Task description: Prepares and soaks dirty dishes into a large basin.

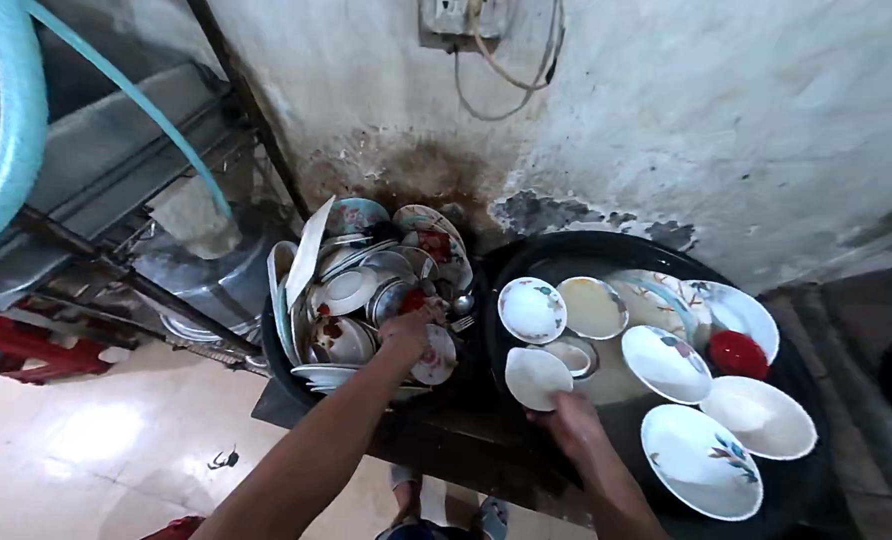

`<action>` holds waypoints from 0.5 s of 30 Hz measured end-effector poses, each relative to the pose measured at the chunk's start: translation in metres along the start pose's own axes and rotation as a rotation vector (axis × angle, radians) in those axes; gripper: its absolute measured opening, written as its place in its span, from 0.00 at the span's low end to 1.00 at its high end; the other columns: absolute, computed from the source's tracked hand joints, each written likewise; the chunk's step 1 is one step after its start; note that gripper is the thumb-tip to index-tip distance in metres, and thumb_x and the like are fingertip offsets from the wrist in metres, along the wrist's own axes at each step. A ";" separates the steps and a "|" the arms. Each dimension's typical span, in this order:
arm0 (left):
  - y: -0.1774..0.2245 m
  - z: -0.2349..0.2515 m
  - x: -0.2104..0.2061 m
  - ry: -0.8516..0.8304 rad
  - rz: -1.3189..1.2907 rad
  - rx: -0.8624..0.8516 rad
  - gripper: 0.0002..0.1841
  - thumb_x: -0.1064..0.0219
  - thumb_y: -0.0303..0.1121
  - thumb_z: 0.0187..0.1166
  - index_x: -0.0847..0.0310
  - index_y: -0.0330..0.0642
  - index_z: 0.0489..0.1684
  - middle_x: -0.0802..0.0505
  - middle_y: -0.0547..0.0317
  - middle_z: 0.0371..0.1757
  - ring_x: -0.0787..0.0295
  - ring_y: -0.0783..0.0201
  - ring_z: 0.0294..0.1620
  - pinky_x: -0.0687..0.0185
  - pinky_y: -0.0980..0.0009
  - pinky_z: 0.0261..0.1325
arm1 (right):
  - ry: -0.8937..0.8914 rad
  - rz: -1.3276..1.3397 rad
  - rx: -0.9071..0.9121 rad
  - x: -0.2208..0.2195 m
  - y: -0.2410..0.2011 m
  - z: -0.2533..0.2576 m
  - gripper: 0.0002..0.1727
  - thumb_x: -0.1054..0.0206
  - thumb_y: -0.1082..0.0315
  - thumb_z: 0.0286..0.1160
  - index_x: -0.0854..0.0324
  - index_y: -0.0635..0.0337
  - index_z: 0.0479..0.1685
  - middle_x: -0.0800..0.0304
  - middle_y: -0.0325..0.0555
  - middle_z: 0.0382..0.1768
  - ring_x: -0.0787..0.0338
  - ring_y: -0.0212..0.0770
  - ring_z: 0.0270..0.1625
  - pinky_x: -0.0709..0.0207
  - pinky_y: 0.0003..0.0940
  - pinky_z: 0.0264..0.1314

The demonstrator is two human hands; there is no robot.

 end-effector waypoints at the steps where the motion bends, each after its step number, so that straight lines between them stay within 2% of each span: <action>1: -0.006 0.002 -0.006 -0.020 -0.002 0.009 0.26 0.31 0.36 0.79 0.24 0.37 0.76 0.13 0.31 0.67 0.15 0.30 0.66 0.20 0.30 0.60 | -0.051 0.034 0.015 -0.017 -0.010 -0.004 0.20 0.54 0.76 0.88 0.37 0.70 0.75 0.11 0.64 0.46 0.06 0.52 0.32 0.10 0.45 0.31; 2: -0.008 0.005 -0.010 -0.018 -0.019 0.005 0.24 0.32 0.34 0.80 0.24 0.37 0.76 0.12 0.31 0.65 0.14 0.30 0.65 0.19 0.31 0.59 | -0.104 0.059 0.032 -0.036 -0.021 -0.008 0.19 0.55 0.76 0.87 0.37 0.70 0.73 0.10 0.64 0.43 0.06 0.52 0.31 0.10 0.44 0.30; 5: 0.001 0.010 -0.001 0.052 -0.079 -0.046 0.22 0.34 0.33 0.82 0.21 0.41 0.75 0.12 0.32 0.68 0.14 0.31 0.66 0.18 0.31 0.59 | -0.184 0.014 0.068 -0.089 -0.051 -0.023 0.20 0.53 0.77 0.86 0.34 0.70 0.74 0.10 0.65 0.46 0.06 0.52 0.32 0.09 0.45 0.33; 7: -0.001 0.019 0.008 0.128 -0.195 -0.075 0.24 0.33 0.37 0.82 0.21 0.43 0.77 0.23 0.29 0.79 0.24 0.28 0.76 0.23 0.29 0.67 | -0.205 -0.027 0.077 -0.122 -0.063 -0.029 0.22 0.52 0.77 0.87 0.35 0.67 0.78 0.12 0.65 0.51 0.06 0.53 0.36 0.09 0.47 0.36; 8: -0.004 0.024 0.014 0.157 -0.263 -0.087 0.26 0.33 0.39 0.83 0.23 0.38 0.78 0.28 0.28 0.83 0.31 0.27 0.82 0.28 0.28 0.72 | -0.214 -0.035 0.074 -0.138 -0.068 -0.030 0.22 0.51 0.77 0.87 0.36 0.67 0.79 0.13 0.65 0.55 0.06 0.54 0.39 0.09 0.48 0.39; 9: -0.009 0.029 0.018 0.171 -0.301 -0.093 0.27 0.34 0.41 0.84 0.25 0.32 0.77 0.31 0.26 0.85 0.34 0.27 0.84 0.30 0.28 0.75 | -0.220 -0.039 0.074 -0.152 -0.073 -0.030 0.23 0.51 0.77 0.86 0.36 0.66 0.79 0.15 0.65 0.57 0.06 0.55 0.41 0.10 0.50 0.40; 10: -0.012 0.036 0.021 0.157 -0.315 -0.093 0.27 0.35 0.40 0.84 0.25 0.29 0.76 0.29 0.26 0.84 0.33 0.27 0.84 0.29 0.29 0.76 | -0.222 -0.050 0.080 -0.165 -0.079 -0.028 0.23 0.50 0.77 0.86 0.36 0.65 0.79 0.15 0.65 0.59 0.07 0.56 0.43 0.10 0.51 0.41; 12: -0.014 0.050 0.022 0.105 -0.295 -0.108 0.24 0.31 0.39 0.80 0.19 0.27 0.66 0.17 0.27 0.72 0.20 0.30 0.74 0.22 0.32 0.70 | -0.211 -0.157 0.137 -0.186 -0.093 -0.020 0.23 0.49 0.74 0.88 0.37 0.63 0.81 0.16 0.66 0.61 0.06 0.57 0.45 0.09 0.53 0.43; 13: -0.012 0.055 0.023 0.078 -0.283 -0.135 0.23 0.28 0.38 0.79 0.17 0.27 0.64 0.14 0.28 0.67 0.17 0.31 0.70 0.22 0.32 0.69 | -0.187 -0.267 0.195 -0.195 -0.102 -0.017 0.24 0.48 0.73 0.87 0.38 0.63 0.82 0.16 0.67 0.61 0.06 0.57 0.46 0.09 0.55 0.44; 15: -0.006 0.061 0.029 0.104 -0.299 -0.212 0.22 0.30 0.35 0.79 0.18 0.28 0.66 0.12 0.27 0.63 0.14 0.31 0.66 0.22 0.31 0.66 | -0.111 -0.577 0.342 -0.209 -0.125 -0.014 0.29 0.45 0.72 0.83 0.41 0.62 0.84 0.15 0.68 0.61 0.06 0.61 0.53 0.10 0.61 0.51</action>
Point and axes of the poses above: each hand's wrist, its own z-axis towards the middle knuckle, its own x-axis out of the back of the hand, y = z × x, the point moved 9 cm from there along z, towards the middle knuckle
